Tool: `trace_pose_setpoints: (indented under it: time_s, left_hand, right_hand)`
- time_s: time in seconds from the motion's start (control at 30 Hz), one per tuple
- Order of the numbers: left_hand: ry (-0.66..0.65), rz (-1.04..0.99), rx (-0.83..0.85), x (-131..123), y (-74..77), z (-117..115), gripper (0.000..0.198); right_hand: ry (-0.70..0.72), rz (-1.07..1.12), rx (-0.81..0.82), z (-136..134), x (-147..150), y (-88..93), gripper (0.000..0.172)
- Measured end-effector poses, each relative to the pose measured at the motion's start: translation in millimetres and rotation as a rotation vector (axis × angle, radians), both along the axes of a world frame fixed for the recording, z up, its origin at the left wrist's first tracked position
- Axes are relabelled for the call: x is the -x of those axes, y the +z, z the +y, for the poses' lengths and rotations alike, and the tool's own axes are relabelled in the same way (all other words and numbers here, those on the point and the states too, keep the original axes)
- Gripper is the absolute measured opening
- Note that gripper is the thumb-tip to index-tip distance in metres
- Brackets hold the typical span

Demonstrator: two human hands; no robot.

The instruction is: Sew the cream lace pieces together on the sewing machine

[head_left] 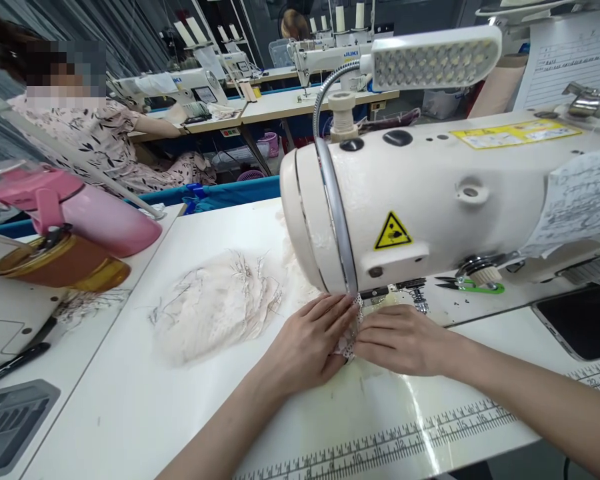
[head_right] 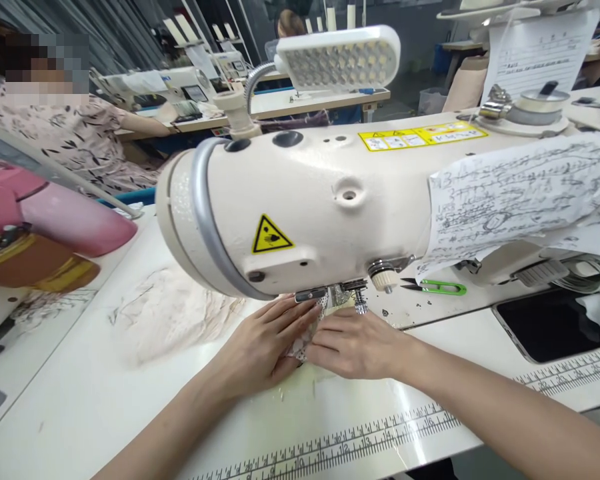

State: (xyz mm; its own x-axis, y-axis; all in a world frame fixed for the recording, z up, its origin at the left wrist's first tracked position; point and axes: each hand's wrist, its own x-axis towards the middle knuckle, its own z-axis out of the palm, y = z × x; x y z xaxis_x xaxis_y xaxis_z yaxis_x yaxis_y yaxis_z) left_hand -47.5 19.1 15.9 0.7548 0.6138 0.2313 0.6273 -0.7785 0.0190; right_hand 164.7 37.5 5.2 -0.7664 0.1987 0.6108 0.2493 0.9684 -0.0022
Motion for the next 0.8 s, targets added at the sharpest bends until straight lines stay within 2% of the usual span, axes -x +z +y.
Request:
trace_pose_setpoints:
  time_s: [0.23, 0.6, 0.8]
  left_hand:
    - [0.04, 0.005, -0.004, -3.4, 0.0, -1.6, 0.053]
    - [0.086, -0.005, -0.023, -10.9, -2.4, -3.5, 0.054]
    - [0.12, 0.024, -0.043, -13.1, -2.5, -5.2, 0.054]
  right_hand:
    - [-0.021, -0.03, -0.003, 0.9, -3.5, -1.9, 0.015]
    - [-0.096, -0.057, 0.06, 3.5, -11.6, -15.0, 0.02]
    - [-0.155, -0.045, -0.027, 5.3, -13.1, -7.5, 0.024]
